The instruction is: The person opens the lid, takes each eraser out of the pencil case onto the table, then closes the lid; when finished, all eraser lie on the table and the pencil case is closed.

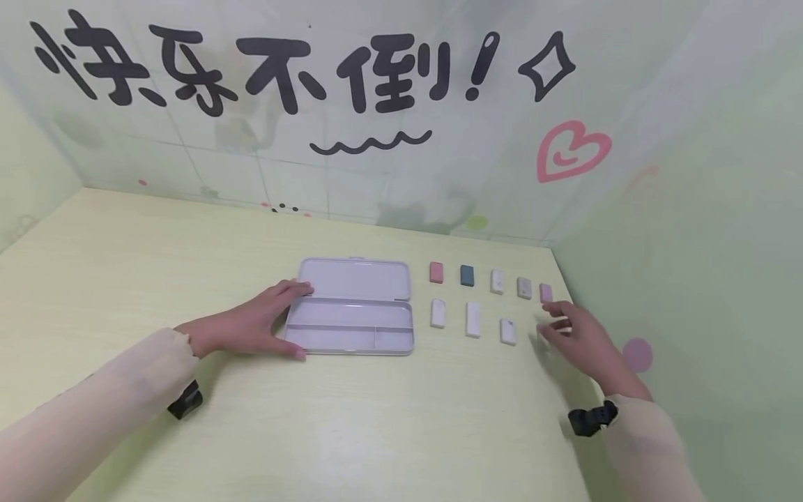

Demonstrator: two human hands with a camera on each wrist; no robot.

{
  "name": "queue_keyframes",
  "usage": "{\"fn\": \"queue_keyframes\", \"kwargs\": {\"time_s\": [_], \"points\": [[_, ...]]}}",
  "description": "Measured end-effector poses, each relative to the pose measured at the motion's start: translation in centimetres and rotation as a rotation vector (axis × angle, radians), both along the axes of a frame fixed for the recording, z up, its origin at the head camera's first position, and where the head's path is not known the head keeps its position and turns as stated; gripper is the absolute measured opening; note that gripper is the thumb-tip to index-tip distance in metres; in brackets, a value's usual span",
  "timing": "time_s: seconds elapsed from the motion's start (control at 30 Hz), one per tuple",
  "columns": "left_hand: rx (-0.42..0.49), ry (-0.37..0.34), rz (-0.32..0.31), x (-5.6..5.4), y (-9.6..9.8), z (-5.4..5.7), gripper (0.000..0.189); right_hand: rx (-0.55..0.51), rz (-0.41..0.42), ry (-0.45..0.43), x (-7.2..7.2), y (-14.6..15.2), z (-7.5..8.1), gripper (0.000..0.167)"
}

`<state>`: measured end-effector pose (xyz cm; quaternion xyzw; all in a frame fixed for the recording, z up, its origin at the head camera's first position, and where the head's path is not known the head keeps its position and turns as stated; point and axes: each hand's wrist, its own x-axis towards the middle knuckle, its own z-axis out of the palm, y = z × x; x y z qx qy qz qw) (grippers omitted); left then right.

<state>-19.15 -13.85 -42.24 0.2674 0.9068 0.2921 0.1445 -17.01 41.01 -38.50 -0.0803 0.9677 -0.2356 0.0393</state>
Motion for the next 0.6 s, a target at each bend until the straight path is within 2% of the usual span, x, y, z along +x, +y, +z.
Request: {"fn": "queue_keyframes", "kwargs": {"time_s": [0.1,0.2,0.37,0.6], "points": [[-0.002,0.003,0.001,0.0,-0.1,-0.1,0.112,-0.010,0.067,0.085,-1.1,-2.5,0.7,0.043],[-0.001,-0.003,0.000,0.1,0.0,-0.1,0.112,-0.024,0.128,0.118,-2.4,-5.5,1.6,0.040],[0.000,-0.005,-0.007,0.2,0.0,0.2,0.112,-0.067,0.198,0.029,-5.2,-10.5,2.4,0.041],[-0.006,-0.004,-0.002,0.3,0.1,0.5,0.112,-0.055,0.243,-0.092,-9.2,-15.9,1.2,0.040]]}}
